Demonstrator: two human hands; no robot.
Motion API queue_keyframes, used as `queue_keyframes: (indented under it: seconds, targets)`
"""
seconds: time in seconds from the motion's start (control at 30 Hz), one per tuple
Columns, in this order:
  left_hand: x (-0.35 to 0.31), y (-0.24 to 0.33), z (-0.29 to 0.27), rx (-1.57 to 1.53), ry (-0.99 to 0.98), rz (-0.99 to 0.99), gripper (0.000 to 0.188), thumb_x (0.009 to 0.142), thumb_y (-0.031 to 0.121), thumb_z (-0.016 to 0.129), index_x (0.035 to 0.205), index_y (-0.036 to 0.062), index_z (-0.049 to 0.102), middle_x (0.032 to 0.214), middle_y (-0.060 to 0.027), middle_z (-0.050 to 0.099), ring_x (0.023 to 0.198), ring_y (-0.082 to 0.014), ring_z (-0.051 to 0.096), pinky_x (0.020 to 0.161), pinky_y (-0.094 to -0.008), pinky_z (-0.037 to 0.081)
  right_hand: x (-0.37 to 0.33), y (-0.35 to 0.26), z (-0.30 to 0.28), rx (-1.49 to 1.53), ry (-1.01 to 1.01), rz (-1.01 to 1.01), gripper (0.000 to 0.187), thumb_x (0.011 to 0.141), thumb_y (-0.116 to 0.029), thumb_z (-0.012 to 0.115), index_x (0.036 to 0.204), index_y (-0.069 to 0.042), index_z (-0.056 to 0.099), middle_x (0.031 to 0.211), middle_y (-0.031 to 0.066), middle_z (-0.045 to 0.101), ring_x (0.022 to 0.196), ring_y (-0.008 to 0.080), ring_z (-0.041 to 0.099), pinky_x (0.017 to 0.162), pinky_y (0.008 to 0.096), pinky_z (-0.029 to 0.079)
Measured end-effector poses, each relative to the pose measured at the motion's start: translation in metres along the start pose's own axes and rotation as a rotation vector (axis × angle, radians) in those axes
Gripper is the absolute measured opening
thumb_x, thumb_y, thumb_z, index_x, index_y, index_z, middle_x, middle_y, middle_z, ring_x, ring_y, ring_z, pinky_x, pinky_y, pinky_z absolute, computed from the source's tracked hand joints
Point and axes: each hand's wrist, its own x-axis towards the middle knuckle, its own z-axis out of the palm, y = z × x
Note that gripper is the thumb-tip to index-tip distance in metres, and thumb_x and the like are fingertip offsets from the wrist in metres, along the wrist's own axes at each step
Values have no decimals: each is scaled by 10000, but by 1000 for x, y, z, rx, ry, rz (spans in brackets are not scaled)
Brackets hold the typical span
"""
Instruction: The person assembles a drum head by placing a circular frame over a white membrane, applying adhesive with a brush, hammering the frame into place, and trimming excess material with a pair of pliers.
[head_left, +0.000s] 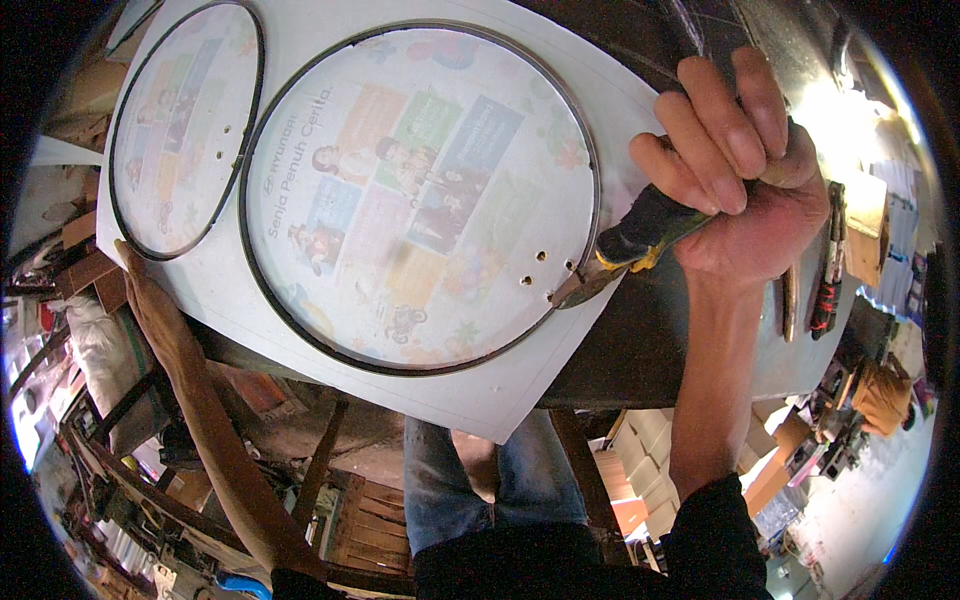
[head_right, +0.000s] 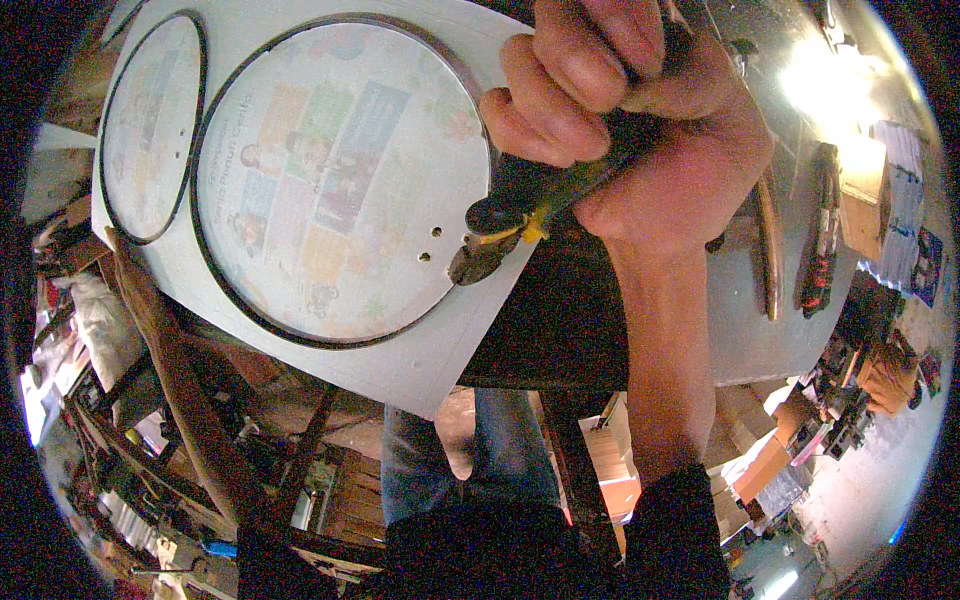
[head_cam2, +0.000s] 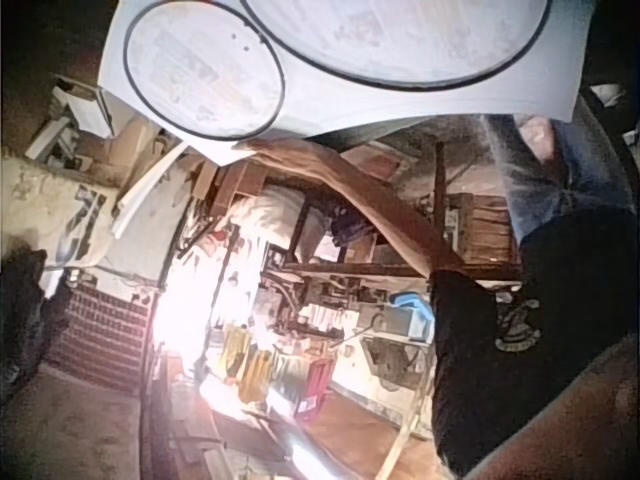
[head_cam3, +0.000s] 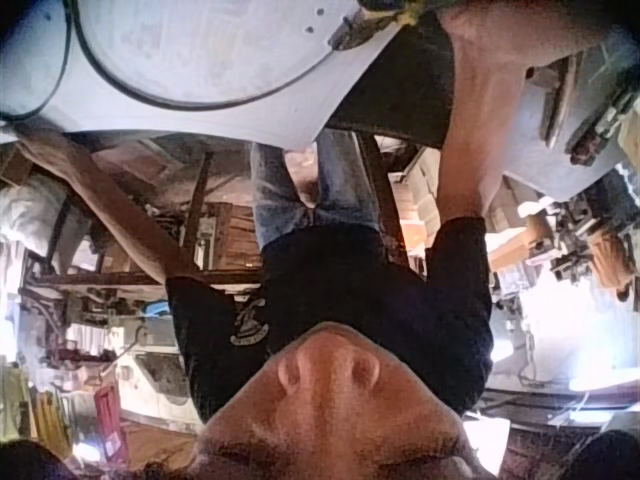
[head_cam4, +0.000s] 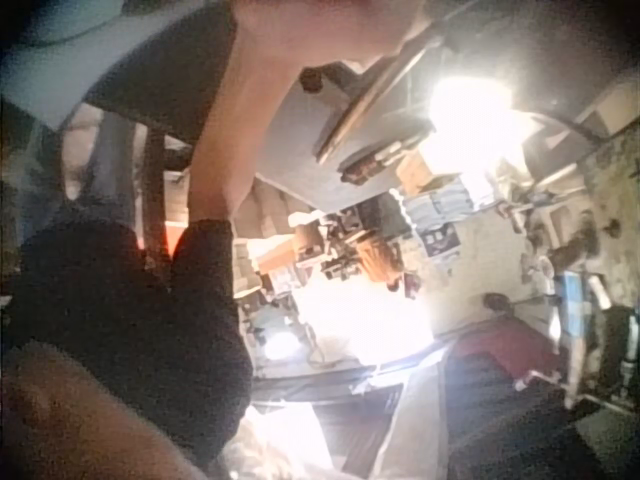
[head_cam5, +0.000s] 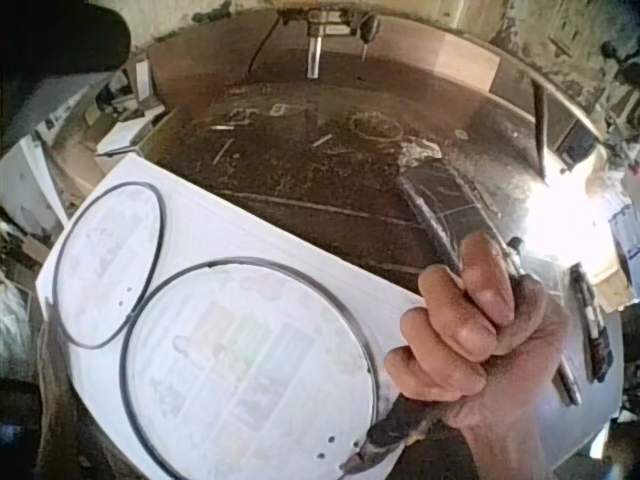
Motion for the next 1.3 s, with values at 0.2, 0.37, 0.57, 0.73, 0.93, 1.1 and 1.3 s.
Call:
queue_keyframes:
  seconds: [0.2,0.37,0.57,0.73,0.93,1.1,1.3]
  targets:
    - [-1,4,1,34,37,-12,784,1005,616,317,1494,5,354,1501,-217,416,1380,-311,402,1149,-379,264,6,-4,3,-1,-56,116,129,902,-159,517,815,-127,427,753,0,449,581,105,419,608,248,379]
    - [-3,7,2,28,52,-84,838,987,648,337,1452,-47,399,1483,-231,433,1368,-330,414,1148,-379,264,9,-7,9,-11,-47,180,206,931,-261,521,795,-138,428,703,-12,430,557,105,398,589,255,370]
    - [12,-27,-3,85,66,81,839,991,639,331,1472,-48,357,1481,-242,429,1358,-343,421,1141,-385,271,5,-5,4,39,-3,223,207,871,-205,587,789,-135,410,691,-17,417,559,113,391,580,266,348]
    - [6,-15,3,40,38,-32,812,996,628,326,1492,-16,338,1489,-249,413,1357,-342,425,1130,-393,293,-5,12,8,-554,90,-69,804,667,13,676,1381,-119,331,1220,240,489,1049,346,567,826,417,503]
    - [19,-42,-10,82,36,109,765,1010,600,321,1509,20,327,1506,-237,395,1347,-333,437,1124,-389,309,-8,-6,27,-314,218,-160,903,770,-105,659,1535,-54,181,1519,341,252,1404,487,294,1122,607,314]
    - [5,-12,4,-10,25,-54,741,1022,580,311,1524,34,302,1512,-224,393,1359,-317,427,1133,-384,300,-21,-19,17,-161,267,-235,788,848,-172,599,1513,6,214,1560,321,174,1457,480,179,1171,646,193]
    - [6,-20,-3,9,27,47,725,1028,570,307,1530,48,295,1527,-207,377,1391,-301,386,1148,-383,276,-31,-11,45,-248,280,-248,804,860,-213,637,1525,-33,223,1578,296,147,1460,455,200,1170,645,194]
